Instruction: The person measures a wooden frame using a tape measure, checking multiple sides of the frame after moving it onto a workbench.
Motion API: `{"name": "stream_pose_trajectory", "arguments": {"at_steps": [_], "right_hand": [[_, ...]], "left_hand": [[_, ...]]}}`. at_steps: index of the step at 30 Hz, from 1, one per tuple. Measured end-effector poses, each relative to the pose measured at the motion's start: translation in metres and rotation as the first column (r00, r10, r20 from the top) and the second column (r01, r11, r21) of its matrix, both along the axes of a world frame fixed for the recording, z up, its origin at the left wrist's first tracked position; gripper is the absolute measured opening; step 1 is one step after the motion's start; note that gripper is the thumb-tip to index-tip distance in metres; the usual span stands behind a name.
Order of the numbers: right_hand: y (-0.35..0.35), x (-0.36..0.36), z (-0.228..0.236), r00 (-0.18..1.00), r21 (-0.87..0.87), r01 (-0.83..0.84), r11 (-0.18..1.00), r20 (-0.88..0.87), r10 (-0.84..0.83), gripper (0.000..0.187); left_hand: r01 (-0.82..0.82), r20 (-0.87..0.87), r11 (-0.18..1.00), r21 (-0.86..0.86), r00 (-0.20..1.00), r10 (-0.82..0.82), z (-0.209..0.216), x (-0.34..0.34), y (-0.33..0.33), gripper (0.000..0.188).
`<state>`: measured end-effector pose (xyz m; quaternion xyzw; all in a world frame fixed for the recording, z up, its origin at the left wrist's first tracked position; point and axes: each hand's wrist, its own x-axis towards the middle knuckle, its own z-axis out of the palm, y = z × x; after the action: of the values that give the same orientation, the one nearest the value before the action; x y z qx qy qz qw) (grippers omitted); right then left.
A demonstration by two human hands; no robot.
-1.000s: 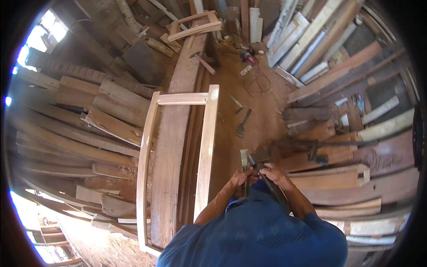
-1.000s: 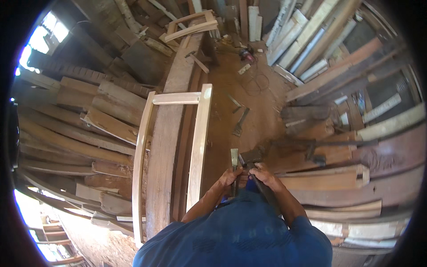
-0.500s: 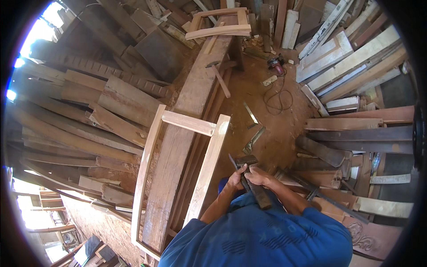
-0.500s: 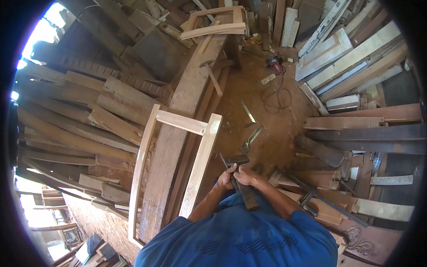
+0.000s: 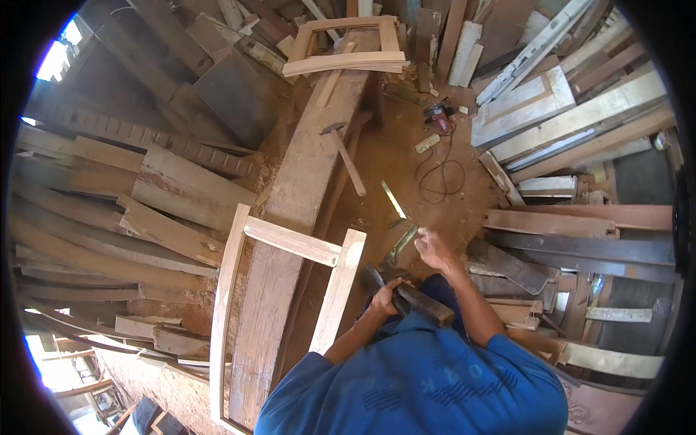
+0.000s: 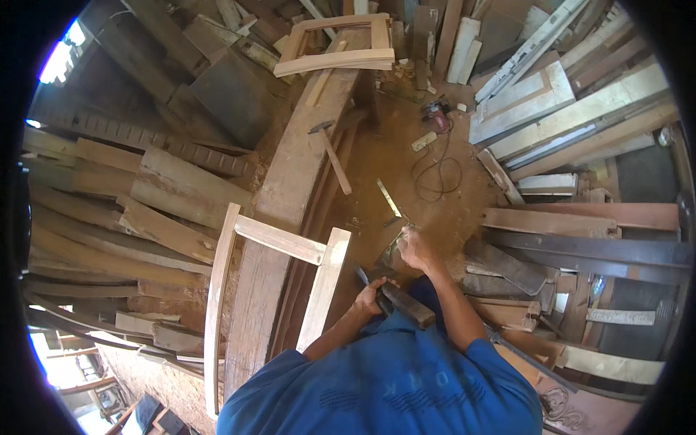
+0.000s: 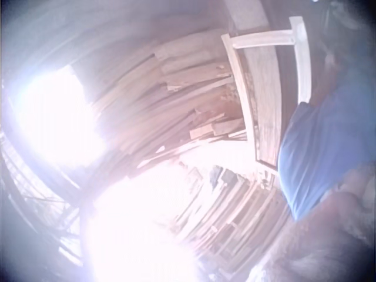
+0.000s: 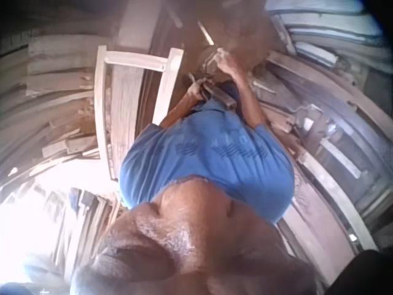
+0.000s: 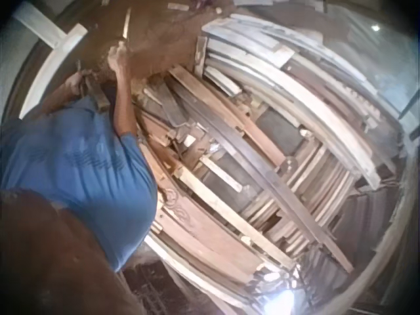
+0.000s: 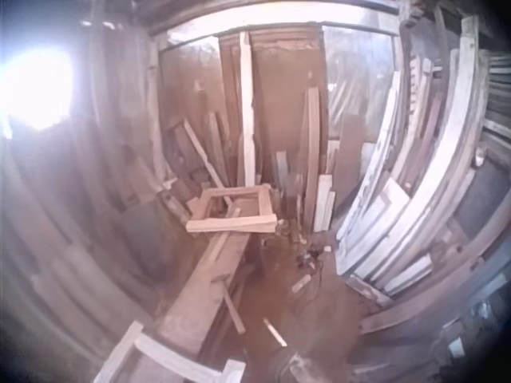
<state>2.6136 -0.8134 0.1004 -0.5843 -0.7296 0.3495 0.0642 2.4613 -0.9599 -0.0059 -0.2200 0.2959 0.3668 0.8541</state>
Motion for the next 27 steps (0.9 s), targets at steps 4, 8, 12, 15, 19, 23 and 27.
{"name": "stream_pose_trajectory", "arguments": {"at_steps": [4,8,12,15,19,23,27], "right_hand": [[0.065,-0.041,0.007,0.988,-0.048,-0.026,0.999,-0.152,0.019,0.046],[0.099,-0.069,-0.009,0.982,-0.088,-0.041,0.995,-0.188,0.023,0.050],[0.113,-0.044,-0.009,0.967,-0.147,-0.249,0.957,-0.092,0.237,0.054],[0.109,0.004,-0.021,0.895,-0.415,-0.437,0.798,-0.113,0.431,0.063],[0.100,0.083,-0.003,0.840,-0.497,-0.495,0.713,-0.064,0.539,0.068],[0.101,0.123,-0.005,0.895,-0.561,-0.435,0.704,-0.185,0.406,0.063],[0.113,0.119,0.015,0.898,-0.341,-0.393,0.854,-0.341,0.278,0.058]], "left_hand": [[-0.122,0.006,0.991,-0.049,0.992,0.122,0.003,0.002,0.019,0.013],[-0.117,0.008,0.983,-0.142,0.993,0.119,0.002,0.019,0.028,0.017],[-0.239,-0.062,0.965,-0.107,0.970,0.234,0.004,0.039,0.058,0.024],[-0.205,-0.047,0.973,-0.107,0.978,0.201,0.005,0.056,0.087,0.025],[-0.167,-0.198,0.978,0.128,0.961,0.191,0.002,0.086,0.132,0.025],[-0.153,-0.376,0.982,0.111,0.908,0.184,0.019,0.103,0.175,0.024],[-0.195,-0.485,0.923,0.333,0.804,0.345,0.033,0.096,0.194,0.033]]}}
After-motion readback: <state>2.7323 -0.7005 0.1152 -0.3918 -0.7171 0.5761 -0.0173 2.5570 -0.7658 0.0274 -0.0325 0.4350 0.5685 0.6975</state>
